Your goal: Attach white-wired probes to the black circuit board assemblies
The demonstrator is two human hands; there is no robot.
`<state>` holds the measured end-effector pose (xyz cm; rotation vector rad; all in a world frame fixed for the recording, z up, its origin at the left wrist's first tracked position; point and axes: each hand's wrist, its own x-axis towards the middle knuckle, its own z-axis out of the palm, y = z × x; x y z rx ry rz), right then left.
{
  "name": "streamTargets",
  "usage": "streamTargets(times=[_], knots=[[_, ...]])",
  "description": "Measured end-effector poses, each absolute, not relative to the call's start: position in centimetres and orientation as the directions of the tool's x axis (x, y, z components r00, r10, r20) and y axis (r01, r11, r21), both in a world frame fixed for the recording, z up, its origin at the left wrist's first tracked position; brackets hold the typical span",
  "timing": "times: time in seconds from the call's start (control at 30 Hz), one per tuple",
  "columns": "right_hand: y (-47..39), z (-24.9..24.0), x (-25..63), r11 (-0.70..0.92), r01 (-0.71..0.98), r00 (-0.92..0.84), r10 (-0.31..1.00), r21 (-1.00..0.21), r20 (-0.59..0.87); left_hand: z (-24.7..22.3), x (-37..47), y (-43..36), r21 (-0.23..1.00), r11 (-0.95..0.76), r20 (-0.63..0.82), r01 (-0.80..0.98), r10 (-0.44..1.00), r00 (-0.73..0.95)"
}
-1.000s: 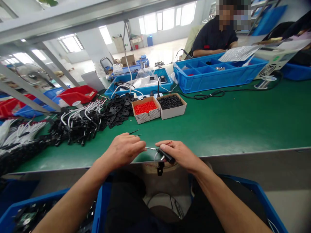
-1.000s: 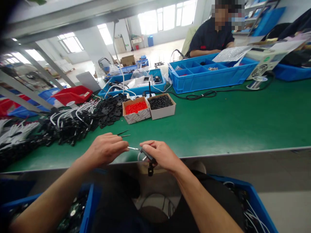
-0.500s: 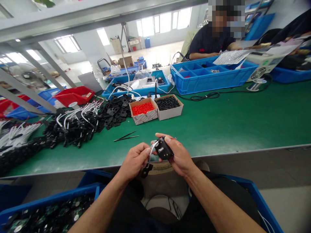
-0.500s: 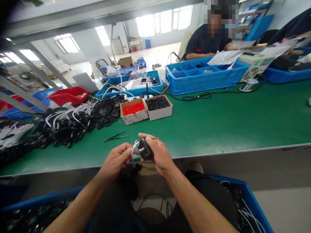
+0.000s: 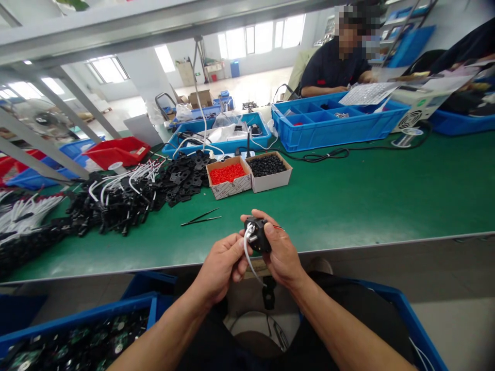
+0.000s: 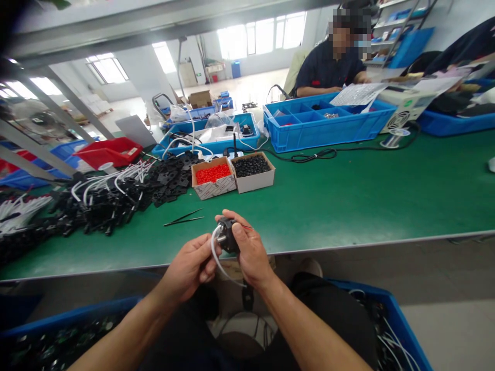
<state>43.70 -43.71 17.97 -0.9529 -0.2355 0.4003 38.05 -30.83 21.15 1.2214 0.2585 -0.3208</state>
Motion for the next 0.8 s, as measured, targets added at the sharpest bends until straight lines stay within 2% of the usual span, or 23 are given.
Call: streamTargets(times=[0.13,0.17,0.23,0.27,0.3,0.33,0.4,0.43,0.5,0.57,0.63,0.7,0.8], knots=[[-44.1,17.7,43.7,0.474,-0.198,0.889,0.455,-0.858,0.047,20.7,38.2,-30.2,0.913,0.202,-0.341,0.354,-0.096,0.935],[-44.3,17.8,43.8,0.447,-0.214,0.880,0.474,-0.868,0.028,20.7,38.5,-29.5,0.944,0.103,-0.306,0.313,-0.073,0.949],[-44.8,18.2,44.0,0.357,-0.296,0.833,0.550,-0.886,-0.056,20.7,39.5,-27.5,0.962,-0.251,-0.125,0.109,-0.047,0.991],[-45.1,18.4,44.1,0.283,-0.349,0.788,0.605,-0.893,-0.116,20.9,40.1,-26.3,0.883,-0.466,0.001,-0.048,-0.101,0.995],[-45.3,18.6,44.2,0.196,-0.395,0.734,0.655,-0.898,-0.180,21.1,40.8,-25.2,0.736,-0.641,0.105,-0.217,-0.209,0.972],[-45.6,18.8,44.3,0.111,-0.425,0.682,0.692,-0.898,-0.237,21.4,41.3,-24.1,0.565,-0.737,0.143,-0.370,-0.354,0.924],[-45.9,18.9,44.6,-0.008,-0.453,0.608,0.729,-0.892,-0.315,22.1,42.1,-22.4,0.303,-0.772,0.106,-0.558,-0.555,0.825],[-46.1,18.9,44.6,-0.030,-0.463,0.590,0.735,-0.886,-0.334,22.4,42.1,-21.8,0.234,-0.765,0.073,-0.600,-0.602,0.795],[-46.3,18.8,44.8,-0.025,-0.493,0.573,0.743,-0.869,-0.346,23.0,41.8,-21.3,0.196,-0.779,0.056,-0.596,-0.598,0.800],[-46.3,18.8,45.0,0.008,-0.519,0.576,0.742,-0.855,-0.342,23.1,41.0,-21.4,0.282,-0.824,0.086,-0.491,-0.489,0.868],[-46.2,18.8,45.2,0.074,-0.533,0.617,0.716,-0.843,-0.327,22.6,40.2,-21.9,0.488,-0.825,0.082,-0.285,-0.282,0.956],[-46.0,18.8,45.3,0.158,-0.533,0.676,0.670,-0.832,-0.306,21.8,39.5,-23.0,0.706,-0.704,-0.007,-0.078,-0.116,0.993],[-45.3,18.7,45.1,0.263,-0.518,0.738,0.618,-0.814,-0.270,20.3,38.8,-25.0,0.883,-0.457,-0.152,0.103,-0.070,0.986]])
